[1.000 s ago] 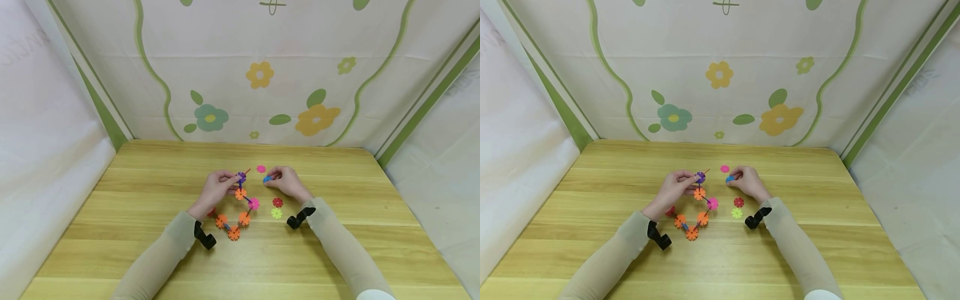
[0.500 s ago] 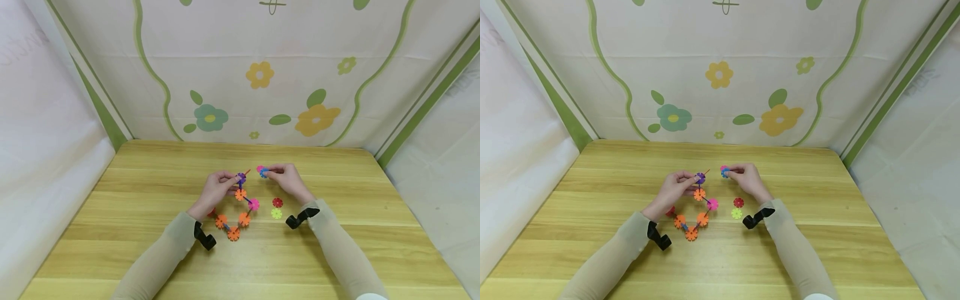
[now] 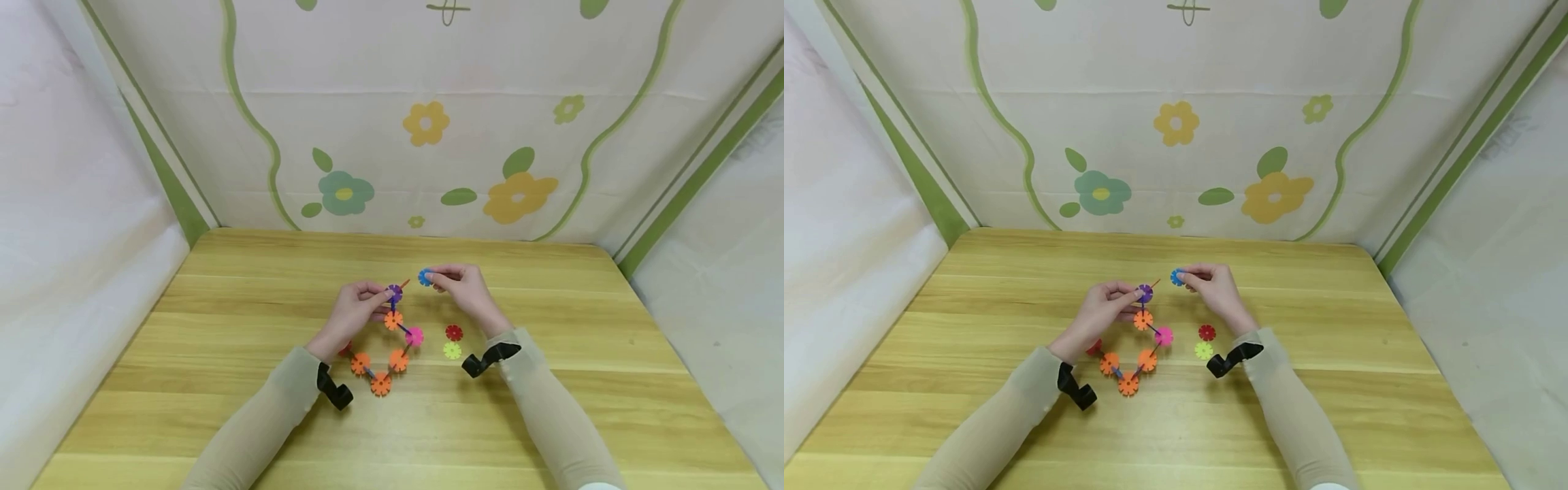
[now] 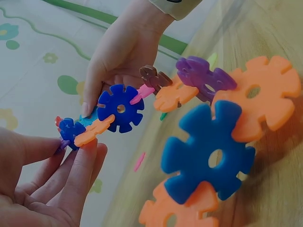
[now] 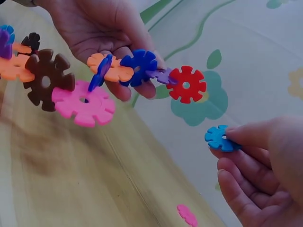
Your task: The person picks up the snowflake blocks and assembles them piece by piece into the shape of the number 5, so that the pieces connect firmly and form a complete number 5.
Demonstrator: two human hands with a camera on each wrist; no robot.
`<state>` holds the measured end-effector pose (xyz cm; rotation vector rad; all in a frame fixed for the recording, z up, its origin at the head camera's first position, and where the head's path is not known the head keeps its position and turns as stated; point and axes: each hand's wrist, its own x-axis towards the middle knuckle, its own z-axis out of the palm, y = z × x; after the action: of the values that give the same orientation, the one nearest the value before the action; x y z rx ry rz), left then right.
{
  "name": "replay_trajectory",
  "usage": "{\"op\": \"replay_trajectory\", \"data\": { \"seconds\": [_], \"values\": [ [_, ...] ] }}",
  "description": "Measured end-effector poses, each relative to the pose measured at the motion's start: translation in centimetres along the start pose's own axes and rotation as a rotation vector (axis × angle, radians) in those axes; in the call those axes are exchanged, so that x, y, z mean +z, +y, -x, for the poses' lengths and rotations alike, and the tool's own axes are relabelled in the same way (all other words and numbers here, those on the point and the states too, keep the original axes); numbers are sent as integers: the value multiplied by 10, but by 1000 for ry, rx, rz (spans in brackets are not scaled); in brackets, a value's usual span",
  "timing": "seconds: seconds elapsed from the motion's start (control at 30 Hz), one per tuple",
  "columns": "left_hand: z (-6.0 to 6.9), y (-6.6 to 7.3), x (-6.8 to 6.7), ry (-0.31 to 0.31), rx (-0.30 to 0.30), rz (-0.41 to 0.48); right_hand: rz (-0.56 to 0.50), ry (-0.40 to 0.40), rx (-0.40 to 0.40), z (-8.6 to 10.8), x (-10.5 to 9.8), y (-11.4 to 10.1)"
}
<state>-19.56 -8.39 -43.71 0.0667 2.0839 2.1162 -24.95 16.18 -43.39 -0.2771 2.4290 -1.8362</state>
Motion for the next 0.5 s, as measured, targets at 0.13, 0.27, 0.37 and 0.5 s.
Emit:
{"op": "replay_trajectory", "data": {
  "seconds": [0.13, 0.27, 0.37, 0.5],
  "values": [
    [0, -2, 0, -5, 0, -1, -4, 21, -12, 2, 2, 0],
    [0, -3, 0, -3, -3, 1, -14, 46, -34, 3, 6, -1],
    [0, -2, 0, -2, 0, -2, -35, 57, -26, 4, 9, -1],
    [1, 1, 1, 6, -5, -15, -53, 66, -1, 5, 11, -4]
  ]
}}
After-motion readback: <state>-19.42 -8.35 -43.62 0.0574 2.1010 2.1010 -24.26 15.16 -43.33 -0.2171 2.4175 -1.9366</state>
